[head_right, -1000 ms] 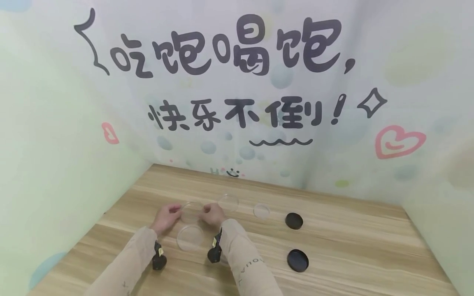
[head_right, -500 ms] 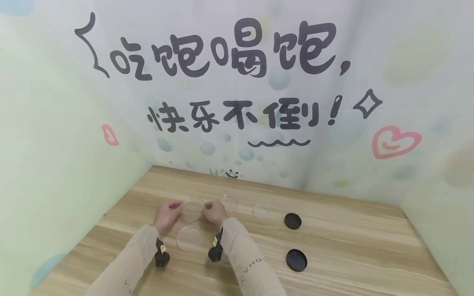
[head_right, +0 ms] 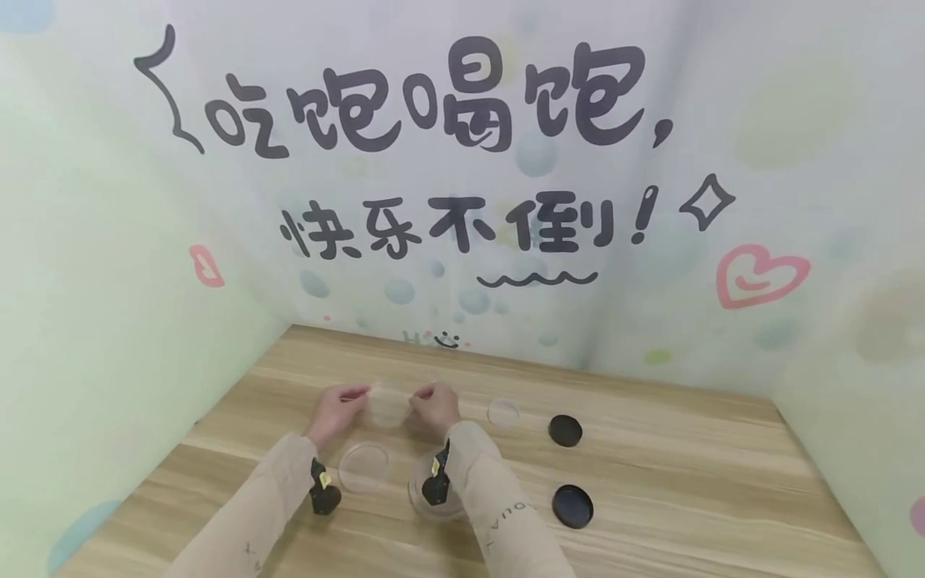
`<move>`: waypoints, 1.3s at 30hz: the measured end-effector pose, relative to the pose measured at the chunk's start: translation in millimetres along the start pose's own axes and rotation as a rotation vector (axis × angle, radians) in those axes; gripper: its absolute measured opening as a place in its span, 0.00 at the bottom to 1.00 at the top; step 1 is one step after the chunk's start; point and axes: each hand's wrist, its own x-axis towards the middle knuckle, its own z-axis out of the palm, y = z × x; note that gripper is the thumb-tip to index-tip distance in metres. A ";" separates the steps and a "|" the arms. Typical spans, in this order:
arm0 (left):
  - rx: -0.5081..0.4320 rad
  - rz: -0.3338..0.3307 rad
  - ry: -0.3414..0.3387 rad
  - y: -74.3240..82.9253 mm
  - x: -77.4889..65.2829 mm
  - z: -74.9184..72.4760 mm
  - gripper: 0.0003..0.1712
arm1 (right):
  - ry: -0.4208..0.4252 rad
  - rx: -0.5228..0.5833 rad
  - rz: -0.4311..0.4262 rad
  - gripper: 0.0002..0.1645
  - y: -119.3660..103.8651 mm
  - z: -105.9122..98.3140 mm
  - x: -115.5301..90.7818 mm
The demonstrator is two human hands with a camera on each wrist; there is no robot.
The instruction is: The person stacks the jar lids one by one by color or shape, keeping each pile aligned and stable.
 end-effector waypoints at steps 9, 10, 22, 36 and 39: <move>-0.035 0.019 -0.103 15.5 -2.3 16.9 0.13 | -0.023 0.026 0.037 0.10 -0.8 -25.8 -6.5; -0.046 0.016 -0.113 16.6 -2.6 18.4 0.12 | -0.025 0.018 0.037 0.10 -1.1 -27.9 -7.2; -0.005 0.054 -0.212 26.3 -6.9 34.7 0.12 | -0.054 -0.084 0.023 0.09 -0.1 -53.4 -20.3; -0.022 0.050 -0.429 37.4 -21.6 46.6 0.14 | -0.143 -0.176 -0.076 0.04 15.2 -75.5 -38.2; -0.003 0.077 -0.468 37.1 -24.0 47.8 0.14 | -0.167 -0.162 -0.080 0.06 15.6 -79.2 -45.0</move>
